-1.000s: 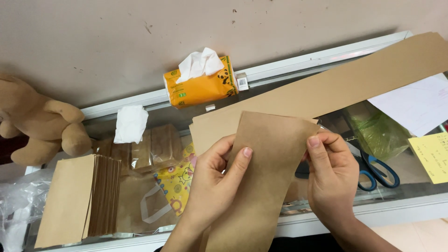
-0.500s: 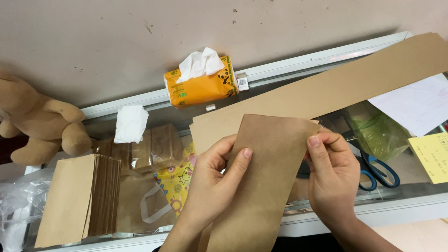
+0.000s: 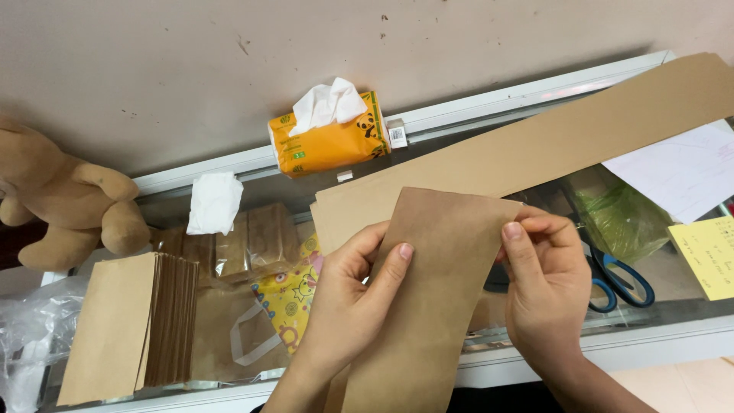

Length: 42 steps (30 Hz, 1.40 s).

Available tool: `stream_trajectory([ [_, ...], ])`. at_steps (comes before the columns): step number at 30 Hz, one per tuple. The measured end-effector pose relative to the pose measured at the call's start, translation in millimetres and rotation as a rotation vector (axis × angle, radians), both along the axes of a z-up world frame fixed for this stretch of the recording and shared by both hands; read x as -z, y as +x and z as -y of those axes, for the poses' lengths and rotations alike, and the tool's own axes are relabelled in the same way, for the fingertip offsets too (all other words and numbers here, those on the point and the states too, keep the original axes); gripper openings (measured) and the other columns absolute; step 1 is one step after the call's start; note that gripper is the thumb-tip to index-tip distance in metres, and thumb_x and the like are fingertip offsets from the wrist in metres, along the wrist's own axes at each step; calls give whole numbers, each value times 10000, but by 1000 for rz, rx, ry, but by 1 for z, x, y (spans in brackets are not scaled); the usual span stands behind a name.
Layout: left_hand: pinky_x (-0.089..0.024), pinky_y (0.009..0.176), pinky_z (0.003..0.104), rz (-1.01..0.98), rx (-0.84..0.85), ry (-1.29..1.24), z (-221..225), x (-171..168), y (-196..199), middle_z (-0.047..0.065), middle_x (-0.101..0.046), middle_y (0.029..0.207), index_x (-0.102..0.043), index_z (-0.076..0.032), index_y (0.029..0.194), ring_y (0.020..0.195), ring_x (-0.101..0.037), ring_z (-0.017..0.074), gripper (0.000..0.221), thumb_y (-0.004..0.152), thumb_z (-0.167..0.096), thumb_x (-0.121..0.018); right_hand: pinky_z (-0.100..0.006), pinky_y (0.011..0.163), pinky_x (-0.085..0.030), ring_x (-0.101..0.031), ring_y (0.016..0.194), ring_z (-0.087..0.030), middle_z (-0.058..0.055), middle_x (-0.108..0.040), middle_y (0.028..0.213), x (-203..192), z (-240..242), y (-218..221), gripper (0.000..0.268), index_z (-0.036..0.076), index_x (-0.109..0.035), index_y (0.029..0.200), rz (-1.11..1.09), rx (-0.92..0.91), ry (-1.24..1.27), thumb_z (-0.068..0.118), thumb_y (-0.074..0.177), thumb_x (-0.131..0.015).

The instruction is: Folding and cutting brown paper to create small packaging bags

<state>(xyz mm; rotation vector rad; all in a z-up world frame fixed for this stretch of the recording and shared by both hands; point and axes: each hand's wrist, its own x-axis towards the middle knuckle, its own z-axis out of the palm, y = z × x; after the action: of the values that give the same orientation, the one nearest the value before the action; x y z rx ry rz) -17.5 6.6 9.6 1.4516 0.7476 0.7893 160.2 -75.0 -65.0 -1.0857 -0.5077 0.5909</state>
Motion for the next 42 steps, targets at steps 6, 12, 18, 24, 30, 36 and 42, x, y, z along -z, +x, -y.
stream_trajectory([
  [6, -561, 815, 229, -59, 48, 72, -1, 1, 0, 11, -778, 1084, -728, -20, 1214, 983, -698, 77, 300, 1044, -224, -588, -252, 960, -538, -593, 1072, -200, -155, -588, 1220, -35, -2, 25, 216, -48, -523, 1304, 519, 151, 32, -67, 1092, -563],
  [12, -552, 854, 238, -182, 171, 86, -1, 2, 7, -12, -782, 1193, -710, -66, 1311, 1035, -662, 57, 349, 1044, -232, -558, -466, 1091, -460, -587, 1307, -335, -169, -606, 1386, -65, -16, 46, 496, 42, -614, 1396, 1309, -218, -250, 382, 1048, -516],
  [18, -456, 626, 250, -357, 221, 84, -12, 18, 7, -73, -642, 809, -754, -117, 1161, 731, -549, 44, 271, 1042, -281, -574, -390, 642, -477, -604, 707, -261, -27, -612, 753, -29, -25, 44, 363, 118, -608, 867, 1526, -184, -292, 319, 1128, -456],
  [24, -428, 646, 299, -680, 503, -45, -43, 68, -24, -63, -609, 814, -664, -146, 982, 733, -554, 72, 166, 1005, -308, -642, -420, 646, -503, -715, 876, -241, 10, -737, 842, 9, -29, 72, 356, 207, -638, 914, 1304, -265, -820, 436, 1108, -445],
  [30, -486, 1002, 643, -1082, 503, 120, -85, 84, -75, 377, -742, 1163, -721, 58, 1159, 1170, -657, 591, 304, 986, -156, -592, -582, 785, -574, -764, 870, -459, -196, -757, 771, 88, -14, 80, 480, 167, -660, 933, 1224, -326, -1085, 533, 1116, -409],
  [36, -401, 1110, 529, -1086, -90, 995, -12, 157, -12, 161, -684, 1321, -692, -143, 1285, 1276, -615, 381, 345, 945, -199, -673, -561, 810, -596, -778, 877, -450, -183, -760, 742, 132, -14, 50, 514, 209, -653, 975, 1055, -299, -1242, 576, 1138, -333],
  [42, -196, 1278, 563, -655, -58, 882, 59, 215, 66, 224, -388, 1695, -411, -29, 1623, 1571, -339, 417, 653, 1033, -254, -578, -520, 796, -609, -781, 809, -427, -176, -737, 701, 148, -10, 42, 498, 191, -581, 953, 1259, -207, -1251, 555, 1179, -327],
])
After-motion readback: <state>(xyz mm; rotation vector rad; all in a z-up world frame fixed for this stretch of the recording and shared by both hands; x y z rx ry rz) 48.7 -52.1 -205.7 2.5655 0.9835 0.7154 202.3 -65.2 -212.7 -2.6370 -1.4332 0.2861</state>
